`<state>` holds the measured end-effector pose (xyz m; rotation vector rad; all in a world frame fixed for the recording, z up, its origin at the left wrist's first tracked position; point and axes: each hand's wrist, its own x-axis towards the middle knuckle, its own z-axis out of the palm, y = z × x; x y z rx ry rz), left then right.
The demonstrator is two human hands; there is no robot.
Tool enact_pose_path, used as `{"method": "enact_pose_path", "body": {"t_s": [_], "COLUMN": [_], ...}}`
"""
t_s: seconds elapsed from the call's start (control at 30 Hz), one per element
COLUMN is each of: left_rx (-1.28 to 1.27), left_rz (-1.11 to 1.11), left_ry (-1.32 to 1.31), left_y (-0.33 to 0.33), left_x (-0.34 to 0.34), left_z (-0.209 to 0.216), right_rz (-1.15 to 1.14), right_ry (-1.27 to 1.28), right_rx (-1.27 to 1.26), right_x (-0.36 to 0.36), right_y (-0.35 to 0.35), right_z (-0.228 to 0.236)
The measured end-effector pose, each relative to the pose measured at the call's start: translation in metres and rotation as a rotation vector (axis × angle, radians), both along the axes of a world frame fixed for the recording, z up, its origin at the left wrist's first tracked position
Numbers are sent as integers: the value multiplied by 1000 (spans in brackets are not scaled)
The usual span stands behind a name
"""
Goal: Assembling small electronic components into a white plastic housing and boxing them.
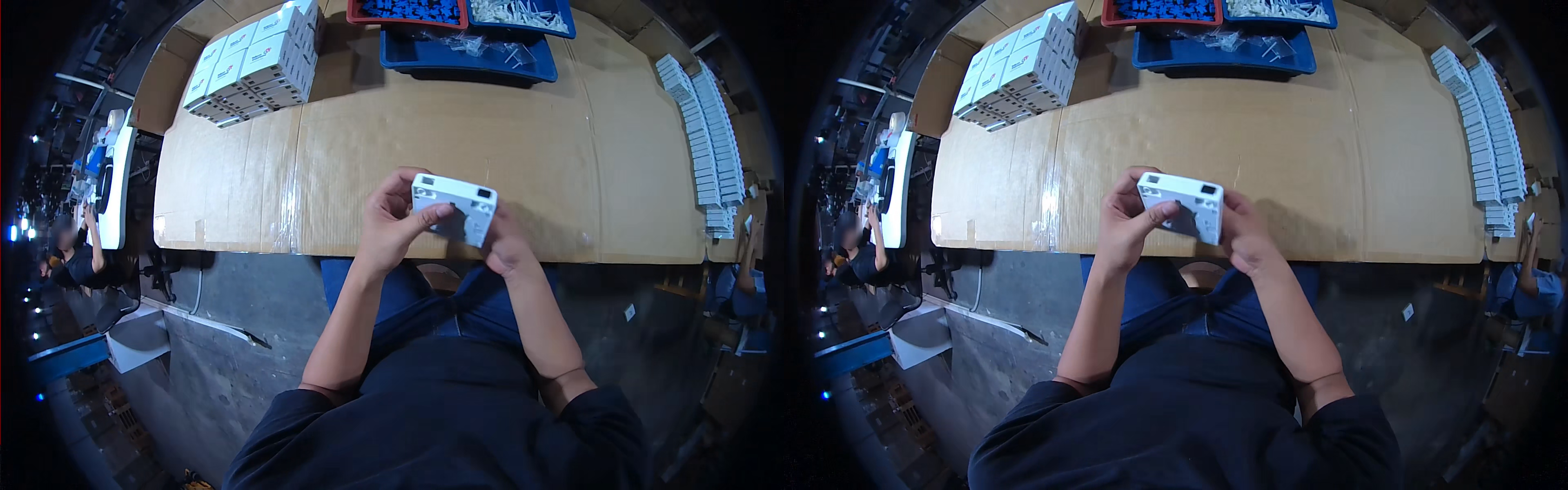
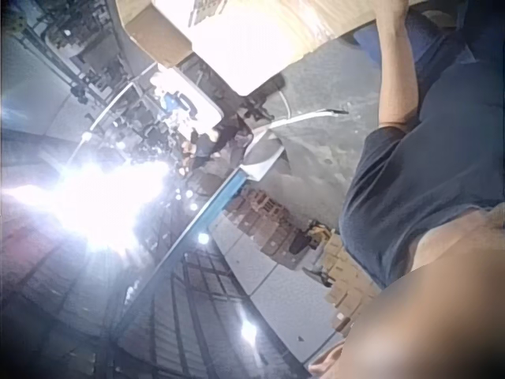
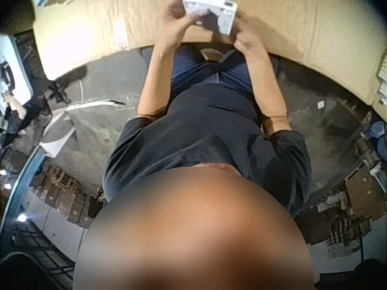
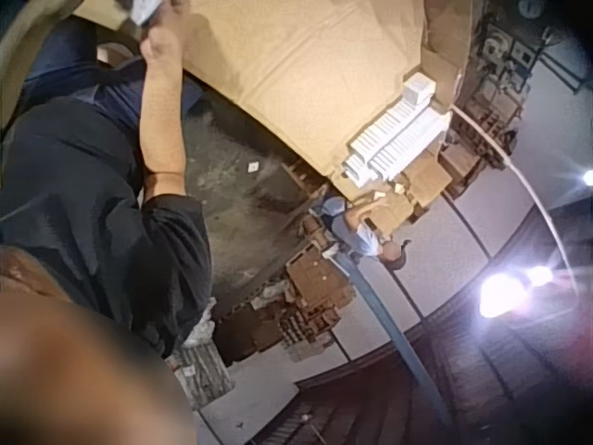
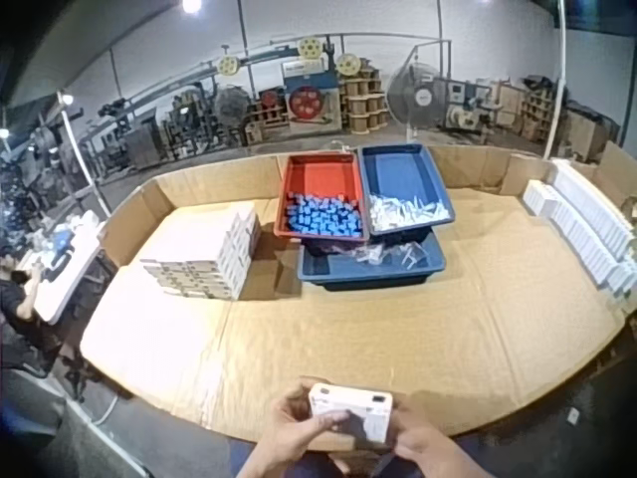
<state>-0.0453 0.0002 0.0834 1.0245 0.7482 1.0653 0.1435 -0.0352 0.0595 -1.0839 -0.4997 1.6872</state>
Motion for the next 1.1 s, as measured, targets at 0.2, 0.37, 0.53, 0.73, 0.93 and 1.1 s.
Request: {"method": "enact_pose_path", "body": {"t_s": [0.2, 0.37, 0.53, 0.73, 0.93, 1.1], "left_rx": [19, 110, 258, 463, 359, 288], "left_rz": [280, 258, 103, -41, 105, 106], "left_ry": [30, 5, 18, 36, 161, 189], "left_y": [-2, -13, -27, -22, -25, -26], "left_x": [19, 34, 53, 43, 32, 44], "left_z": [2, 5, 14, 18, 9, -10], "right_rz": [-87, -129, -201, -348, -471, -440], "right_ry": [-443, -915, -1103, -1254, -16, -537], "right_rx": [465, 647, 950, 1037, 572, 593], "right_x": [7, -9, 0, 9, 43, 92], "right_y": [-7, -15, -12, -7, -11, -5], "right_z": [21, 34, 32, 24, 22, 30]}}
